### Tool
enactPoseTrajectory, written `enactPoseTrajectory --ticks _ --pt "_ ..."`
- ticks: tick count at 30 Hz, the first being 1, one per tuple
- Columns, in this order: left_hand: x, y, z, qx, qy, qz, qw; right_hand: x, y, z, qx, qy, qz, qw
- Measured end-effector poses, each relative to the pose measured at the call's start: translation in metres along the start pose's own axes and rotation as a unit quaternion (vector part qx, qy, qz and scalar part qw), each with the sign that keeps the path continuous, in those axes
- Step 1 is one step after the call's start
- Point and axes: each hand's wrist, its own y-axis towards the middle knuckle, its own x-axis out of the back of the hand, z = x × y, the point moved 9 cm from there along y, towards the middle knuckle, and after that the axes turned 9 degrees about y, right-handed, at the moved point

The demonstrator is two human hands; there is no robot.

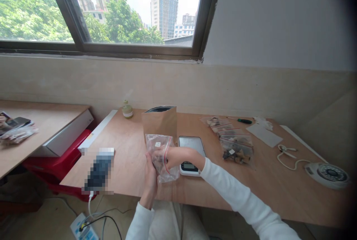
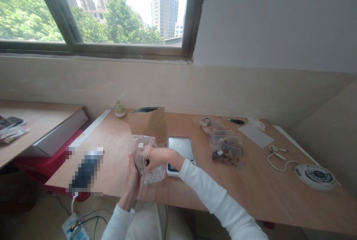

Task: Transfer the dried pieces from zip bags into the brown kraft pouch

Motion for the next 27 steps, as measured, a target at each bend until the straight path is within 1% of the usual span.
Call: enactPoseTrajectory --ticks 3,5,8,12,15,18,21,24,27 --pt "0.005 0.002 0.007 0.02 -0.006 -0.014 1.0 -0.001 -0.002 -0.007 0.015 0.004 0.01 1.0" --pt "0.008 0.003 0.011 0.03 -0.014 -0.022 0.999 0.0 -0.003 -0.012 0.01 0.004 -0.002 1.0" --pt "0.012 0.005 0.011 0.015 -0.021 -0.039 0.999 0.001 -0.005 -0.013 0.013 0.003 -0.025 1.0" --pt "0.016 0.002 0.006 -0.011 0.009 -0.067 0.998 0.007 -0.007 -0.005 0.018 0.015 -0.059 0.998" --pt "0.016 -0.005 -0.004 -0.054 0.064 -0.089 0.992 0.007 -0.01 -0.002 -0.009 0.04 -0.048 0.998" --pt "0.016 -0.012 -0.012 -0.086 0.097 -0.11 0.985 0.009 -0.013 0.007 0.003 0.064 -0.044 0.997" --pt "0.016 -0.013 -0.015 -0.096 0.087 -0.113 0.985 0.011 -0.014 0.012 0.021 0.104 -0.055 0.993" --pt "0.017 -0.013 -0.016 -0.099 0.08 -0.129 0.983 0.011 -0.012 0.01 0.023 0.15 -0.08 0.985" --pt "0.017 -0.012 -0.017 -0.096 0.094 -0.133 0.982 0.009 -0.01 0.005 0.008 0.163 -0.096 0.982"
